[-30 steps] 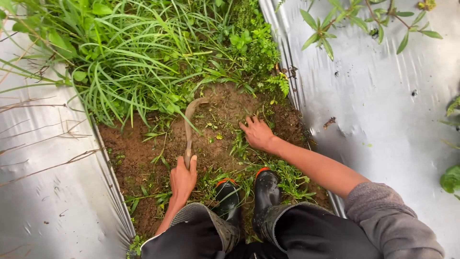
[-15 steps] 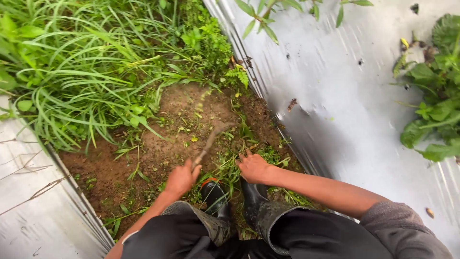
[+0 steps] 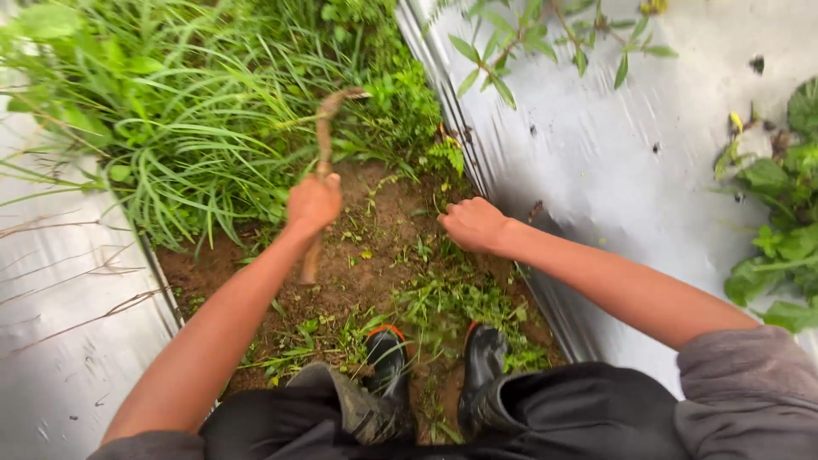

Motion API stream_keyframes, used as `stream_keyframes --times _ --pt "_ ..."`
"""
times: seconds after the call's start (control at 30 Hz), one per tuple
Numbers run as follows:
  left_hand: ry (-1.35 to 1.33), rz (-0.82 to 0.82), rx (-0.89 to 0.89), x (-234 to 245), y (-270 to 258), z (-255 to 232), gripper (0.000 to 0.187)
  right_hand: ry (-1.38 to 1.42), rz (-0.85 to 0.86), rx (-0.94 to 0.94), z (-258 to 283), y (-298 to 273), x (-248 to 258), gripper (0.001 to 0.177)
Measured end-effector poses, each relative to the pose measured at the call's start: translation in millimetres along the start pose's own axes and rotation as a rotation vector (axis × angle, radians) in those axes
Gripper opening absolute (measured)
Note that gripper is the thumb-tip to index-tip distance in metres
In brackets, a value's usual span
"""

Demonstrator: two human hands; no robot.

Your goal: The person uses a small hand hoe to loosen the soil and remove weeds from a narrow strip of ground between two plastic-covered garden beds. They repeatedly scrape the tool along the soil surface and pull out the uprooted vegetation by hand.

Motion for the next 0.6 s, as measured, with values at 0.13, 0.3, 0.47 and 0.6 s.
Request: stream_keyframes --times 0.13,0.3,0.47,0.6 --pt "-0.006 0.006 0.090 -33 -11 -35 0.064 -0.029 -0.070 0.037 -22 38 -51 0.029" --pt "-0.649 0.077 0.230 -114 -77 -65 0.056 -0.208 -0.095 0.008 -31 41 -73 0.030" --pt "-0.879 0.110 0.407 -222 -163 -68 0.060 -0.416 -0.064 -0.065 -28 31 -80 0.020" --pt "-0.851 0.177 0.387 -262 -219 -78 0.055 -0.639 -0.126 -0.079 -16 18 -61 0.020"
Point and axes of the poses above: each hand's wrist, its own y-axis towards the middle knuckle, its own x-axis out of the back of the hand, z = x × y, the point moved 1 cm from there along y, towards the middle knuckle, and after that the axes turned 7 degrees about x, right-handed, at the moved point
